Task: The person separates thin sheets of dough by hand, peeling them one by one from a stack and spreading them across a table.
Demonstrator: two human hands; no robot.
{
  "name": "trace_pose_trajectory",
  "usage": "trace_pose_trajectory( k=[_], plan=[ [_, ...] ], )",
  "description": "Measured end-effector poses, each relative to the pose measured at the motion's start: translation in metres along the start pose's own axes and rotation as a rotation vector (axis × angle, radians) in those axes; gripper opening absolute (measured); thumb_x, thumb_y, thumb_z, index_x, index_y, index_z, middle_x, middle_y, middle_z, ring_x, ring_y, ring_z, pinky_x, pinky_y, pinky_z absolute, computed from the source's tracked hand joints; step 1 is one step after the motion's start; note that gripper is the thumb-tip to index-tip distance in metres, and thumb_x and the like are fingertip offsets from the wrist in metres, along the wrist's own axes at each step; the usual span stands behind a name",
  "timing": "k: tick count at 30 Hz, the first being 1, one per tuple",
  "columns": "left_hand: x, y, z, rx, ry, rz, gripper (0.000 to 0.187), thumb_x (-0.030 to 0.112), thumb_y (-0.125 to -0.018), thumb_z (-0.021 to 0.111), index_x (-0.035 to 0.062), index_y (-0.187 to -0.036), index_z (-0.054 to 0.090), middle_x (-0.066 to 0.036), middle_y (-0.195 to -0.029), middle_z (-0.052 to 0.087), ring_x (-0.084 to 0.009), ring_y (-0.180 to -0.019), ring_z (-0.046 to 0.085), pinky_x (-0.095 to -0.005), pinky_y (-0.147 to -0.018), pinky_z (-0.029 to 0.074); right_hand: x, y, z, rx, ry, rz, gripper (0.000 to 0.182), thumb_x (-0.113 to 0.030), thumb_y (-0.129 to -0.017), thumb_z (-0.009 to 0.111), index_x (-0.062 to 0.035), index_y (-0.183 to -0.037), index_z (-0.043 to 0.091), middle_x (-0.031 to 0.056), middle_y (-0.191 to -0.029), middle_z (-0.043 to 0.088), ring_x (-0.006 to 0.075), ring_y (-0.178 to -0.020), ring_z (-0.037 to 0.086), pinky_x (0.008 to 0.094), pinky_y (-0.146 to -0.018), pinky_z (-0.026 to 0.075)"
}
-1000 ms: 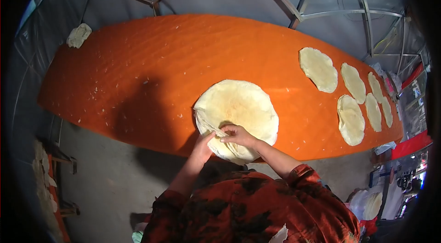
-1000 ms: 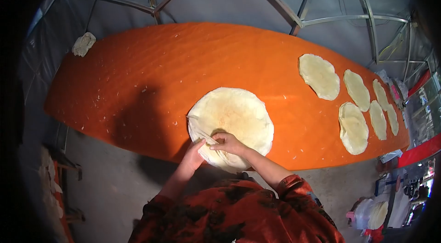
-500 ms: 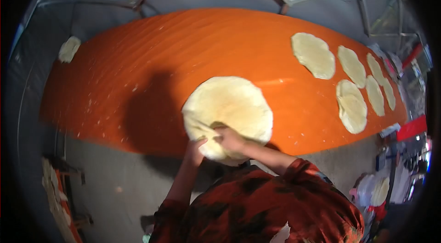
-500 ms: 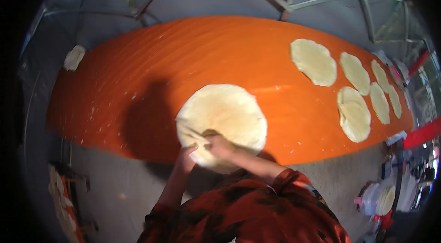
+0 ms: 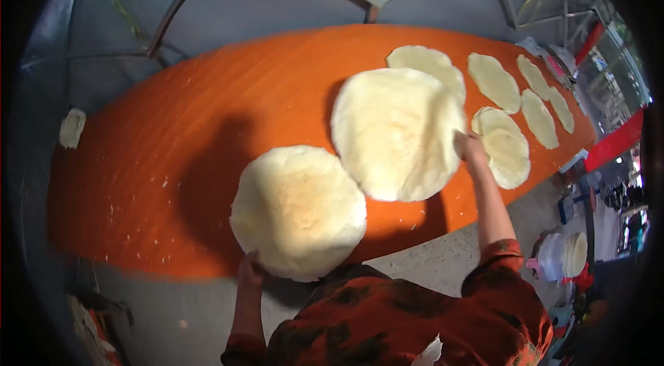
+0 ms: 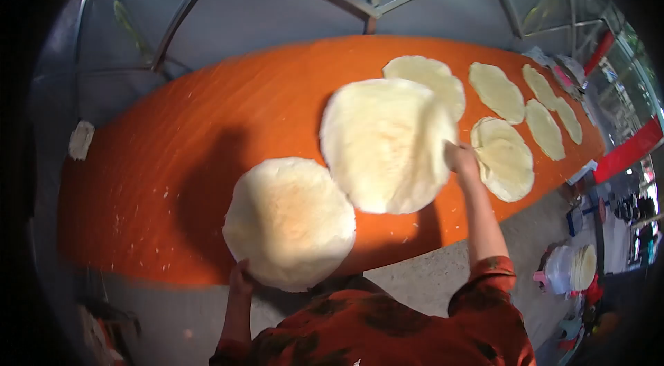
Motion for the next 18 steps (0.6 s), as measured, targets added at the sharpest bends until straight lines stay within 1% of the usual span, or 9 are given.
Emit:
trace_pose_trajectory(
  k=[4, 6, 8, 10, 12, 13, 14, 15, 18],
  plan=[
    [-0.014, 0.004, 0.002, -0.166, 0.143, -0.023, 0.057, 0.013, -0.079, 0.060, -0.0007, -0.132, 0.043, -0.016, -0.126, 0.054, -0.0331, -0.117, 0.053, -0.0478, -0.102, 0.043, 0.083, 0.014, -0.053, 0.435, 0.805, -0.425, 0.038, -0.016, -0.083, 0.068, 0.0014, -0.115, 0.058, 0.0141, -0.109, 0.063, 0.0208, -0.097, 0.061, 0.0314, -0.077, 0.050],
    [-0.023, -0.002, -0.003, -0.160, 0.105, -0.017, 0.057, 0.013, -0.081, 0.060, -0.0009, -0.133, 0.042, -0.016, -0.126, 0.054, -0.0337, -0.118, 0.052, -0.0488, -0.104, 0.041, 0.094, 0.058, 0.008, 0.151, 0.438, -0.308, 0.045, -0.020, -0.084, 0.068, 0.0005, -0.122, 0.053, 0.0169, -0.119, 0.057, 0.0234, -0.106, 0.057, 0.0345, -0.083, 0.049],
    [-0.016, -0.007, 0.001, -0.031, 0.065, -0.061, 0.061, 0.013, -0.080, 0.062, -0.0009, -0.135, 0.039, -0.017, -0.126, 0.054, -0.0346, -0.118, 0.053, -0.0497, -0.103, 0.042, 0.031, 0.152, 0.110, -0.151, 0.392, -0.348, 0.048, -0.017, -0.080, 0.070, -0.0001, -0.122, 0.052, 0.0171, -0.116, 0.058, 0.0297, -0.109, 0.056, 0.0388, -0.091, 0.045],
    [-0.004, -0.010, 0.009, 0.038, -0.017, -0.042, 0.063, 0.019, -0.081, 0.064, -0.0004, -0.135, 0.039, -0.018, -0.126, 0.055, -0.0355, -0.118, 0.053, -0.0494, -0.103, 0.042, 0.049, 0.205, 0.187, -0.538, 0.386, -0.557, 0.063, -0.017, -0.079, 0.070, 0.0018, -0.133, 0.043, 0.0203, -0.130, 0.049, 0.0368, -0.122, 0.048, 0.0418, -0.101, 0.040],
    [0.050, 0.024, 0.048, -0.205, -0.876, 0.601, 0.049, 0.014, -0.083, 0.061, -0.0012, -0.127, 0.047, -0.018, -0.124, 0.055, -0.0331, -0.116, 0.054, -0.0458, -0.102, 0.043, 0.038, 0.259, 0.259, -0.833, 0.479, -0.771, 0.085, -0.041, -0.080, 0.070, 0.0019, -0.143, 0.030, 0.0253, -0.146, 0.032, 0.0401, -0.137, 0.031, 0.0452, -0.111, 0.028],
    [0.069, 0.023, 0.053, -0.251, -1.102, 0.725, 0.043, 0.013, -0.084, 0.059, -0.0016, -0.123, 0.050, -0.018, -0.123, 0.055, -0.0323, -0.115, 0.055, -0.0442, -0.101, 0.043, 0.031, 0.279, 0.292, -0.904, 0.482, -0.850, 0.092, -0.052, -0.080, 0.067, 0.0029, -0.143, 0.029, 0.0256, -0.146, 0.031, 0.0415, -0.138, 0.027, 0.0466, -0.114, 0.023],
    [0.088, 0.022, 0.058, -0.278, -1.310, 0.872, 0.037, 0.012, -0.085, 0.057, -0.0020, -0.119, 0.053, -0.018, -0.121, 0.056, -0.0314, -0.114, 0.056, -0.0427, -0.100, 0.043, 0.023, 0.298, 0.321, -0.910, 0.507, -0.872, 0.093, -0.047, -0.077, 0.071, 0.0052, -0.142, 0.028, 0.0248, -0.147, 0.030, 0.0405, -0.139, 0.025, 0.0468, -0.114, 0.023],
    [0.107, 0.004, 0.049, -0.232, -1.319, 0.810, 0.033, 0.012, -0.086, 0.056, -0.0023, -0.116, 0.055, -0.018, -0.120, 0.057, -0.0309, -0.113, 0.056, -0.0414, -0.099, 0.044, 0.017, 0.312, 0.348, -0.891, 0.542, -0.847, 0.094, -0.046, -0.076, 0.071, 0.0050, -0.142, 0.027, 0.0250, -0.147, 0.030, 0.0404, -0.139, 0.025, 0.0469, -0.114, 0.023],
    [0.156, -0.032, 0.019, -0.248, -0.185, 0.064, 0.035, 0.011, -0.087, 0.054, -0.0028, -0.120, 0.053, -0.017, -0.116, 0.059, -0.0303, -0.113, 0.056, -0.0409, -0.097, 0.045, 0.007, 0.350, 0.423, -0.855, 0.572, -0.813, 0.093, -0.043, -0.075, 0.071, 0.0050, -0.142, 0.028, 0.0254, -0.146, 0.032, 0.0409, -0.138, 0.027, 0.0468, -0.113, 0.024]
  ],
)
Point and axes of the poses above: each hand's wrist, its own y-axis away from the middle knuckle, its own z-axis out of the palm, x = y × z, the point moved 4 cm from there along -y, towards the middle knuckle
